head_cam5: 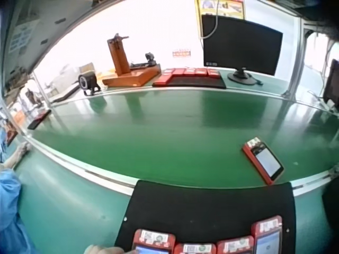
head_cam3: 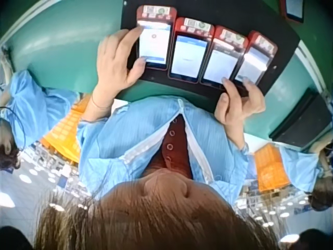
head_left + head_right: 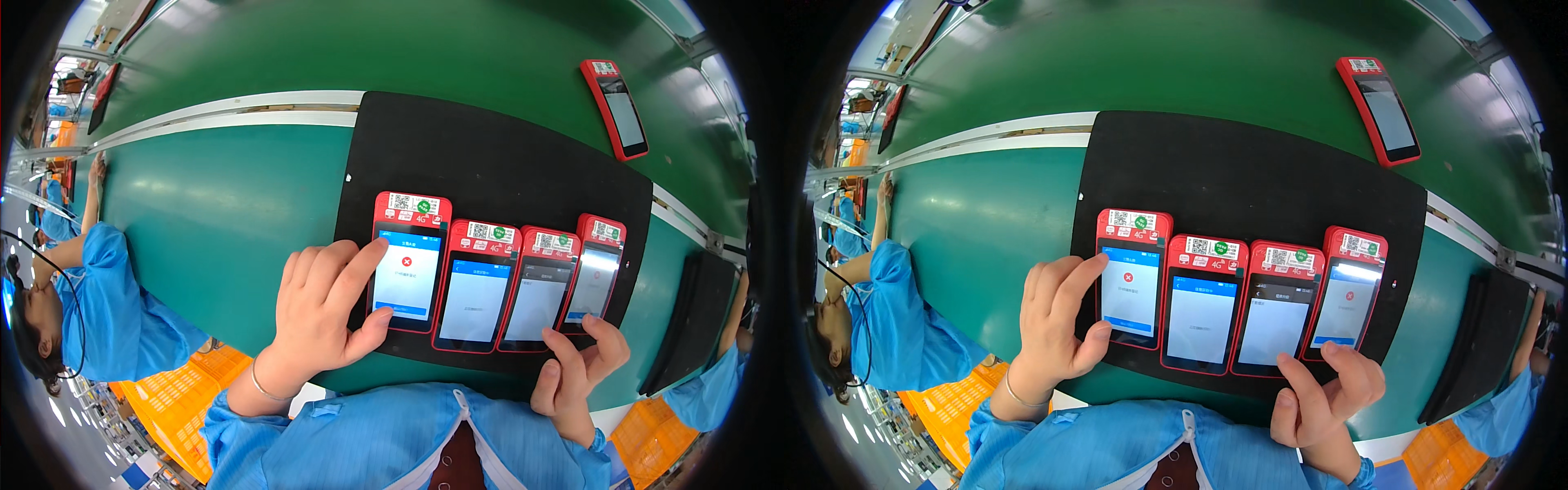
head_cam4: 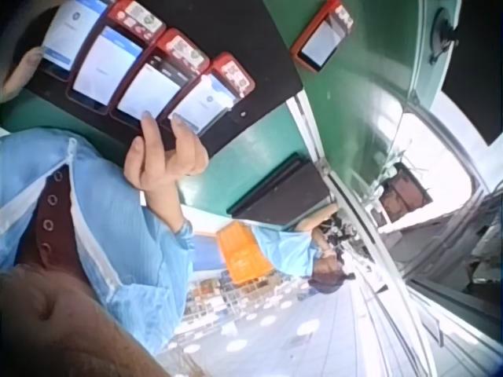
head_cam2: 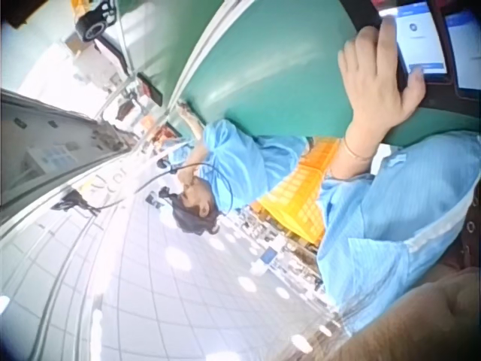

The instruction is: The person turns over handheld electronic devices on a mat, powers them on, and operates their touchscreens. The person then sets the mat aside, receives another set of devices, flips them over, powers them on, and taps their touchscreens.

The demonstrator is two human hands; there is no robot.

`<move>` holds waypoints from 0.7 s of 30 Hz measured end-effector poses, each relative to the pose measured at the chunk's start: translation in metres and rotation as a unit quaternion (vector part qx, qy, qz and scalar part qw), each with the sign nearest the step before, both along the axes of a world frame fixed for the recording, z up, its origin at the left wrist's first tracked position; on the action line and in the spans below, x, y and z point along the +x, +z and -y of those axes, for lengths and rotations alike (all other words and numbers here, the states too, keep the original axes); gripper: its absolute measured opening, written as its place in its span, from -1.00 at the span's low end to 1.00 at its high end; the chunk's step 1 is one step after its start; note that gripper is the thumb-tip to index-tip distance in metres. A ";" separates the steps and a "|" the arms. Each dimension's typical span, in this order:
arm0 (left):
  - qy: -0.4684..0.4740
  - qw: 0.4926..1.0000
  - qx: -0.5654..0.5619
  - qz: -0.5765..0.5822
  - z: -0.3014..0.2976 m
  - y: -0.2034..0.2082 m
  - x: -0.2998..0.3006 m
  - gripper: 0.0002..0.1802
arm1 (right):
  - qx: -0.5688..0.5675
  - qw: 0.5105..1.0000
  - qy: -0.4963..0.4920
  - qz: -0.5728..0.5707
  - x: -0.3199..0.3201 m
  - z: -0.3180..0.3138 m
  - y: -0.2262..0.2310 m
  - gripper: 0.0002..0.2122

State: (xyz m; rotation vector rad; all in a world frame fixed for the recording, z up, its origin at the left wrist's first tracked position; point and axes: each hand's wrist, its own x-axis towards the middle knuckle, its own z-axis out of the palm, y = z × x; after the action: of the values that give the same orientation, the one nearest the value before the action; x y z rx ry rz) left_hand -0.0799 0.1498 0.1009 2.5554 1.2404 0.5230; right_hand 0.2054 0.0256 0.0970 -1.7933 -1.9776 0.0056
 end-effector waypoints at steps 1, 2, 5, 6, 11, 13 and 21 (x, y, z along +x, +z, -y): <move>0.001 1.000 -0.001 0.000 0.002 -0.001 -0.001 -0.37 | 0.007 1.000 0.003 -0.002 0.000 0.000 -0.001 -0.73; 0.009 1.000 -0.005 0.025 0.005 -0.001 -0.002 -0.38 | 0.013 1.000 0.006 -0.003 0.000 0.000 -0.002 -0.72; 0.011 0.999 -0.010 0.049 0.013 -0.002 -0.006 -0.40 | 0.014 1.000 0.005 -0.004 0.000 0.000 -0.002 -0.72; 0.004 0.999 -0.010 0.048 0.015 -0.002 -0.007 -0.41 | 0.013 1.000 0.005 -0.004 0.000 0.000 -0.002 -0.72; -0.021 0.999 -0.020 0.033 0.021 0.001 -0.012 -0.44 | 0.015 1.000 0.004 -0.001 0.000 0.000 -0.003 -0.72; -0.030 0.999 -0.024 0.029 0.021 0.002 -0.014 -0.44 | 0.014 1.000 0.004 0.002 0.001 0.001 -0.002 -0.72; -0.059 0.998 -0.017 -0.010 0.024 0.003 -0.016 -0.52 | 0.010 1.000 0.008 0.010 0.001 0.002 -0.002 -0.72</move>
State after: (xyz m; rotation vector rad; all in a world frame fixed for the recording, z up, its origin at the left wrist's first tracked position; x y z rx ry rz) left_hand -0.0957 0.1260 0.1037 2.5929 1.0865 0.4479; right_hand 0.2061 0.0234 0.0946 -1.7718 -1.9984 -0.0259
